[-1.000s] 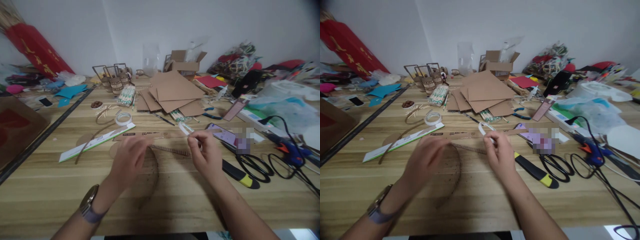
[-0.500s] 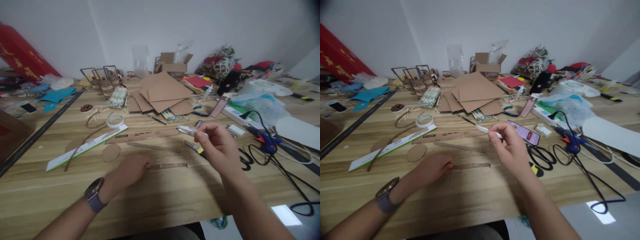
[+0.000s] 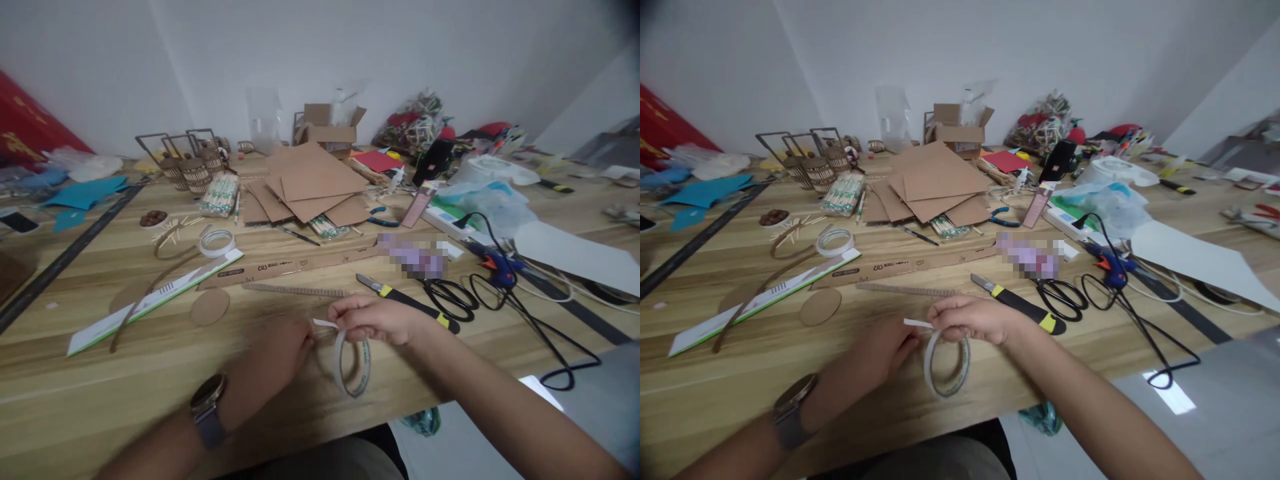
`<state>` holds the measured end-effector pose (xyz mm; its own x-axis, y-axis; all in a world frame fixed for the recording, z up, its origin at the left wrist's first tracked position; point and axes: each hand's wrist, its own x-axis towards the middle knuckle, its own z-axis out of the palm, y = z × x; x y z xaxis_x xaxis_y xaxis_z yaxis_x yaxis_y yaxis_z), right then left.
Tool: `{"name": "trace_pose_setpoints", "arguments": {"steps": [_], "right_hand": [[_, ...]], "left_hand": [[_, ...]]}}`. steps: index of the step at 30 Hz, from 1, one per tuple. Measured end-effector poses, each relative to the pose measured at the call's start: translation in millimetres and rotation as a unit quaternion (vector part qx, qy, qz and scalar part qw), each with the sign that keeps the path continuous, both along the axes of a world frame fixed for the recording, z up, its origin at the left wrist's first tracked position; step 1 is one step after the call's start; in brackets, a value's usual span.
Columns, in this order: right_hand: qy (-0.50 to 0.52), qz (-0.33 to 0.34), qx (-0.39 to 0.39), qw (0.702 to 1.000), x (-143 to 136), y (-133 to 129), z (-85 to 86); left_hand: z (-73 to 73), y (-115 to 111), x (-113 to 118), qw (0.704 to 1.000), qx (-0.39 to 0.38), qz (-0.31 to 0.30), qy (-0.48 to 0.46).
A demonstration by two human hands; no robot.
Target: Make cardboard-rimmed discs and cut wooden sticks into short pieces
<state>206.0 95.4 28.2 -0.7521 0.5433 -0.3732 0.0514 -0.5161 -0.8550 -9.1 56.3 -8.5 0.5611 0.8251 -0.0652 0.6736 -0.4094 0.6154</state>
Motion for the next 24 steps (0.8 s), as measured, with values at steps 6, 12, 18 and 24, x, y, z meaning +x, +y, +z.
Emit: {"name": "trace_pose_setpoints", "arguments": {"steps": [6,12,18,24], "right_hand": [[-0.029,0.0,-0.004,1.0,4.6,5.2,-21.0],[-0.044,0.002,-0.01,0.999,8.5,6.2,-22.6],[-0.068,0.005,-0.002,0.998,6.0,6.2,-19.9],[-0.122,0.03,0.05,0.991,-5.9,2.7,-7.5]], "left_hand": [[-1.4,-8.2,1.4,0.997,0.03,0.027,0.069],[-4.0,-25.7,-22.2,0.992,0.091,-0.004,0.088],[-23.5,-47.9,-58.1,0.947,0.302,-0.025,0.107],[-46.6,-82.6,-56.4,0.898,0.356,-0.011,0.257]]}}
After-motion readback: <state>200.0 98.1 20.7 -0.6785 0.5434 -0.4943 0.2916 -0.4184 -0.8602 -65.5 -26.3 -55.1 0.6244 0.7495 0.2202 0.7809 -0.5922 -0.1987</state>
